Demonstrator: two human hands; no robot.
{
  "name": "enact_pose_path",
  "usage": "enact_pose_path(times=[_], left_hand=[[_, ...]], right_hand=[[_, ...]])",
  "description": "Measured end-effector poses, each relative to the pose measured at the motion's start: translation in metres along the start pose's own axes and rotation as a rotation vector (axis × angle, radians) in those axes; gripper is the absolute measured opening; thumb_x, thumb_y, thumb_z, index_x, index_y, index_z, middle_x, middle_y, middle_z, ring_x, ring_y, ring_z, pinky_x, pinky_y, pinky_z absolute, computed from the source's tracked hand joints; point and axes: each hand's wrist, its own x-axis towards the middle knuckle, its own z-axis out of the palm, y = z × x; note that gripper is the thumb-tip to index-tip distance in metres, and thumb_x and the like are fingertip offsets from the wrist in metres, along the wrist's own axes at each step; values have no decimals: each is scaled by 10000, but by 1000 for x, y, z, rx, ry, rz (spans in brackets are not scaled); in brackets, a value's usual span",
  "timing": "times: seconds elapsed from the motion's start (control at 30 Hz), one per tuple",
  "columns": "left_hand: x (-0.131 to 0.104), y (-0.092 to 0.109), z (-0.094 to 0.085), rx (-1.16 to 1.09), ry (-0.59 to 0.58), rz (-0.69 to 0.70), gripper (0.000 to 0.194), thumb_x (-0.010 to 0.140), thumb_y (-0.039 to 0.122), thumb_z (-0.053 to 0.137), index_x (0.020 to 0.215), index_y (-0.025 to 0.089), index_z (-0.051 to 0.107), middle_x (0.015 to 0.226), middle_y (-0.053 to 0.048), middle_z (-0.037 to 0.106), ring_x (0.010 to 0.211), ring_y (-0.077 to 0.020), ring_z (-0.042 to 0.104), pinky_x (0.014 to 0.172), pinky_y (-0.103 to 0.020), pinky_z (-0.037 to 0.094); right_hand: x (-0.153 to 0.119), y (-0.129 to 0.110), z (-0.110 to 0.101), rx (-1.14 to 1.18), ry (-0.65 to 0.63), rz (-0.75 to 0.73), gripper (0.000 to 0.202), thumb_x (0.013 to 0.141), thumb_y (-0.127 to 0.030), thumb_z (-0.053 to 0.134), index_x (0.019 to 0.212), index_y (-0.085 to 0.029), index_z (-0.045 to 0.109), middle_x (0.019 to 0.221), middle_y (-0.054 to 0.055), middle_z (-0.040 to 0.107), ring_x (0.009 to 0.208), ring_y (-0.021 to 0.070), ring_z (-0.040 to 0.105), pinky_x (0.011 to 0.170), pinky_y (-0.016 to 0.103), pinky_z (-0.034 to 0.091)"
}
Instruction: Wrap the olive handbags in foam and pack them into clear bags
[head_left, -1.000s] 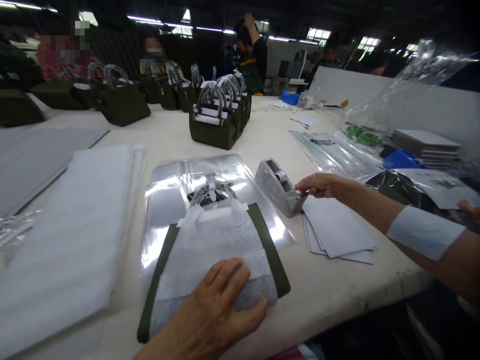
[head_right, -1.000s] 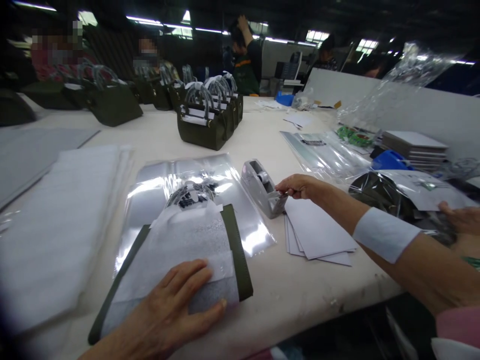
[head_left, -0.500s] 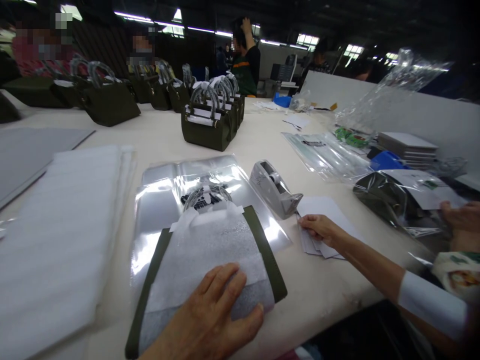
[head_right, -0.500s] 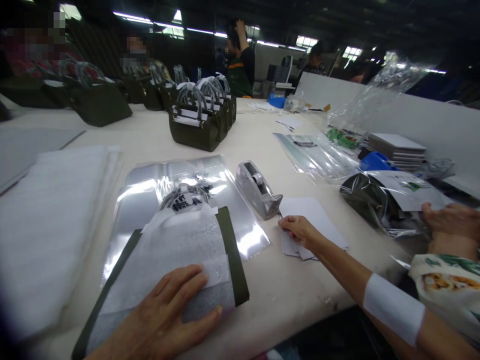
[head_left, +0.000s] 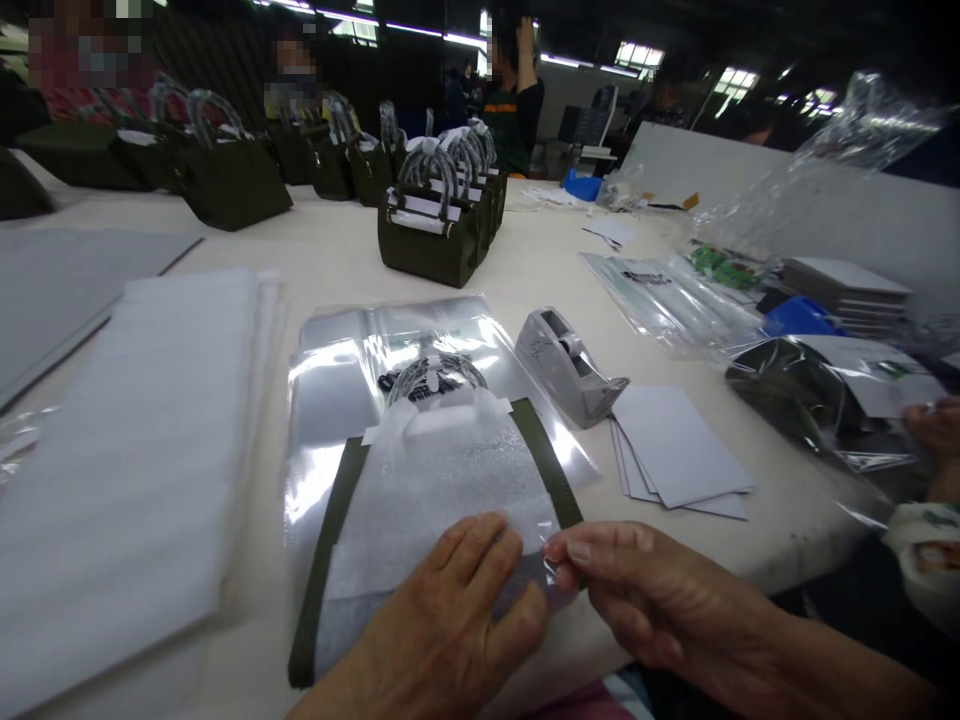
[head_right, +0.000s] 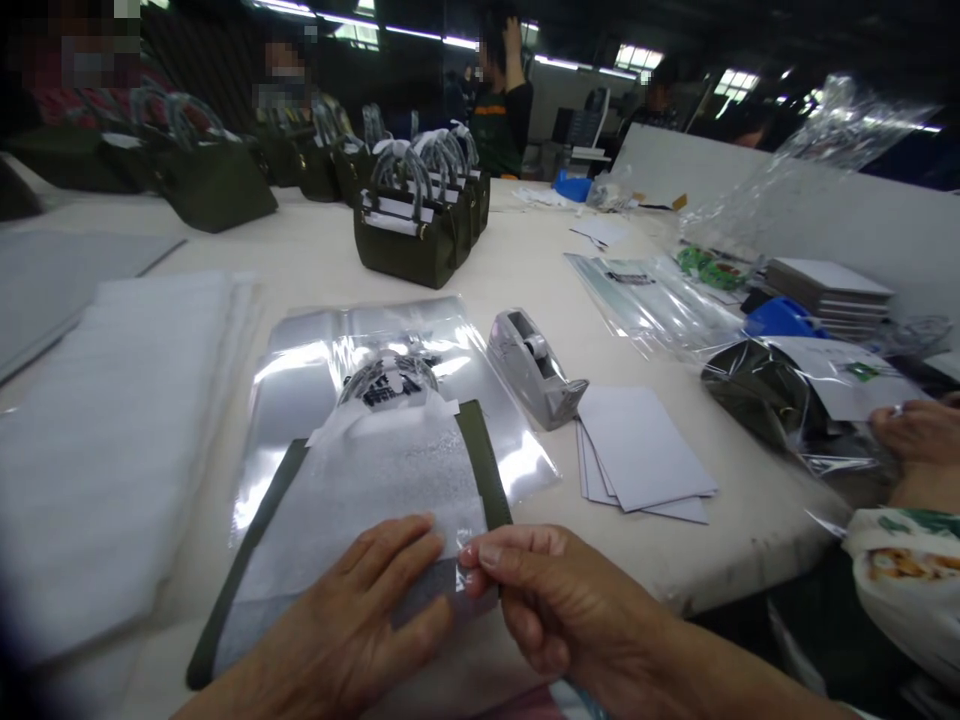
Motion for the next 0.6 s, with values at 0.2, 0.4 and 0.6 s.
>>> enact_pose_path(times=[0.2, 0.4, 0.6], left_hand=[[-2, -1, 5, -68, -45, -86, 342, 788, 143, 488, 1127, 97, 484, 1050, -87, 573, 1031, -216, 496, 880, -352, 446], [5, -2, 4, -11, -11, -62, 432, 837, 138, 416, 1267, 156, 382, 1243, -79, 507, 1021, -216, 504, 731, -324, 462], [4, -4, 5, -77, -91, -96, 475, 851, 187, 417, 1316, 172, 323, 1213, -27, 549, 999, -234, 521, 697, -346, 456]], right_hand=[[7, 2, 7, -18, 141, 12, 268, 749, -378, 613, 819, -120, 608, 471, -43, 468, 315, 9, 300, 319, 127, 204], [7, 1, 16, -66, 184, 42, 282, 742, -408, 588, 706, -129, 563, 388, -44, 434, 273, 14, 308, 307, 114, 192], [6, 1, 21, -64, 198, 68, 292, 779, -403, 538, 756, -116, 587, 443, -24, 464, 308, 24, 349, 318, 118, 264]])
